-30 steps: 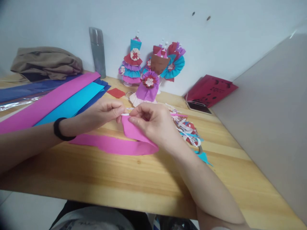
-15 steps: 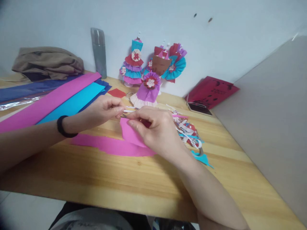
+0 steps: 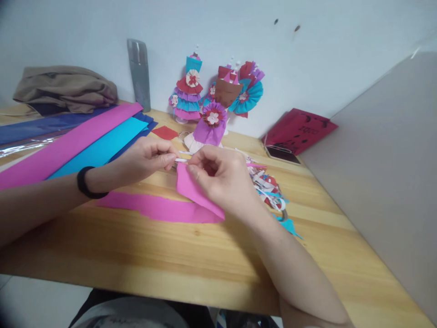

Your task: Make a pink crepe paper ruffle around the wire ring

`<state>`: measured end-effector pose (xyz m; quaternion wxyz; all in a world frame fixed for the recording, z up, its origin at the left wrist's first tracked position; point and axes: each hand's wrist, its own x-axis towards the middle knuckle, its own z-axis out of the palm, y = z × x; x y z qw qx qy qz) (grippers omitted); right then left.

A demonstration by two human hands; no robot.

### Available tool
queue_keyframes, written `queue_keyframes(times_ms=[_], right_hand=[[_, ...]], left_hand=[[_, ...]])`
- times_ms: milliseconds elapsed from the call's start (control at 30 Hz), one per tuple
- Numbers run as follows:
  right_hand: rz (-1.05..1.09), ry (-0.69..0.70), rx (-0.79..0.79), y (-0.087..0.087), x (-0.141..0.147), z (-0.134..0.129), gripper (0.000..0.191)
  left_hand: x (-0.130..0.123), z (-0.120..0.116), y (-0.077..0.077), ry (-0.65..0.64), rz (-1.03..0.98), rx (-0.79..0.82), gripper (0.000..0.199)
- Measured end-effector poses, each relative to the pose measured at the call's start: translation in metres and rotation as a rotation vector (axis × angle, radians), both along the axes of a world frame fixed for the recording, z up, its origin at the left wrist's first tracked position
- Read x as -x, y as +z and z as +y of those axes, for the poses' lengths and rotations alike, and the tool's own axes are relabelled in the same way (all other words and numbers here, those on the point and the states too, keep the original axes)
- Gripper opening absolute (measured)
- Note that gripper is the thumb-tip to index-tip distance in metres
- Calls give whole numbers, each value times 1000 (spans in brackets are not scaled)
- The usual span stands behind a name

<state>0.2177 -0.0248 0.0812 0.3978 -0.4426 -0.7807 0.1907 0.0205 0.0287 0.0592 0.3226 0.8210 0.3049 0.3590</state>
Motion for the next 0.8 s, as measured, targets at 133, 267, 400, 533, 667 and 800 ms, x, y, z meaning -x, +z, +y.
queue_keyframes(times_ms=[133, 267, 400, 533, 667, 800], right_hand=[[9, 118, 119, 3, 1, -4, 16], [58, 35, 28, 3, 0, 0, 17], [110, -12, 16, 3, 0, 3, 18], [105, -25, 40, 2, 1, 4, 18], [66, -37, 32, -2, 1, 4, 16], [1, -64, -14, -5, 0, 4, 12]], left_hand=[[1, 3, -1, -6, -15, -27, 26], [1, 3, -1, -20, -17, -30, 27], [0, 1, -3, -26, -25, -55, 27], [-1, 1, -5, -29, -30, -83, 27], [-1, 1, -6, -26, -20, -91, 27], [-2, -1, -5, -26, -10, -68, 26]])
